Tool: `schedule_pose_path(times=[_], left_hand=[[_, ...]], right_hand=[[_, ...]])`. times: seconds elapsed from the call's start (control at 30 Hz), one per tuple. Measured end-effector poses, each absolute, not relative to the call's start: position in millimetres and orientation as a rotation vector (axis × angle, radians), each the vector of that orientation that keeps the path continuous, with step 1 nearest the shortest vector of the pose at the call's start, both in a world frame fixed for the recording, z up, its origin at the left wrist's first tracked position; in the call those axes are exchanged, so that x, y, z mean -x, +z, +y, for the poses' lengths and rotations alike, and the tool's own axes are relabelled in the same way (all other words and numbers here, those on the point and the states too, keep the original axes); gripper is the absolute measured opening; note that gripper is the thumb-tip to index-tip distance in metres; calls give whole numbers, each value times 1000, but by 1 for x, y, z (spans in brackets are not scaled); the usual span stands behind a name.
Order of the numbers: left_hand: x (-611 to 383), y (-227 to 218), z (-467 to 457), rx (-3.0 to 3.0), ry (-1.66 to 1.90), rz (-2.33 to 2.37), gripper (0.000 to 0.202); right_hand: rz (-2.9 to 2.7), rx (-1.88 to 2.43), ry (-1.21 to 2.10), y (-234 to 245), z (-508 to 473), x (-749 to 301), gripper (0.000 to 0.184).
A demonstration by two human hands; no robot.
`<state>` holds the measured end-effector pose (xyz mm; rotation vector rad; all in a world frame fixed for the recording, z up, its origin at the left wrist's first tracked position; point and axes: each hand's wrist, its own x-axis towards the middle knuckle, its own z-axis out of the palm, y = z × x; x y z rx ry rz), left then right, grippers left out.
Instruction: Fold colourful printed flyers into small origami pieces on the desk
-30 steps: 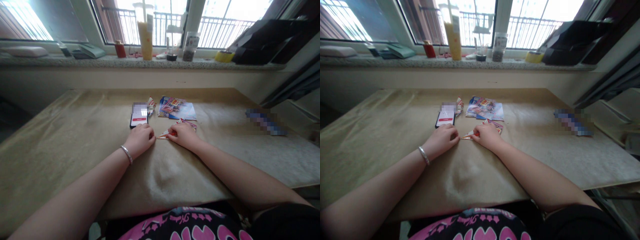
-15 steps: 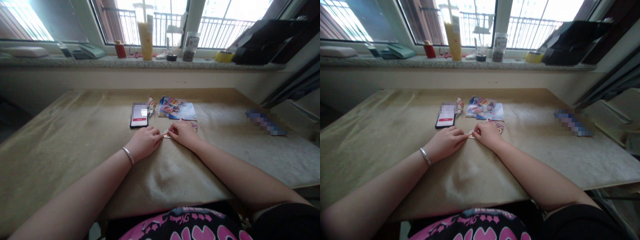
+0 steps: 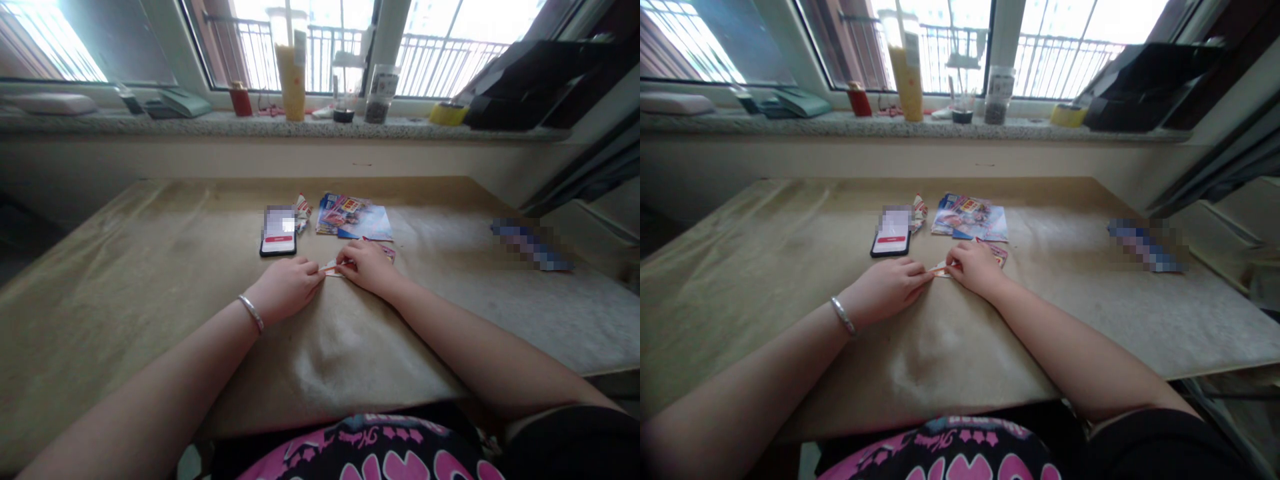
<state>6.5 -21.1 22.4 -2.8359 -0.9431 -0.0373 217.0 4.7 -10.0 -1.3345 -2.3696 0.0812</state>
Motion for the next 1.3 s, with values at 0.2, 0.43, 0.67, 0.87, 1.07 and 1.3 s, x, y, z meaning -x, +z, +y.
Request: schedule_pose_path(times=[0.2, 0.43, 0.67, 0.87, 1.07, 1.3], left_hand=[[-6, 23, -20, 2829, -30, -923, 27], [-6, 20, -19, 2805, -51, -896, 31], [-6, 21, -18, 2816, -28, -904, 36], [-4, 20, -16, 2834, -34, -883, 36], [-3, 19, -16, 2831, -50, -863, 37], [-3, 18, -16, 2834, -43, -859, 37]], right_hand=[[-2511, 1026, 171, -9, 4, -224, 17], [-2548, 934, 54, -11, 6, -223, 22], [-2615, 853, 0, -8, 5, -222, 25], [-2705, 870, -168, -3, 2, -221, 26], [-2747, 876, -274, 3, 0, -223, 24], [-2757, 913, -292, 7, -3, -224, 25]])
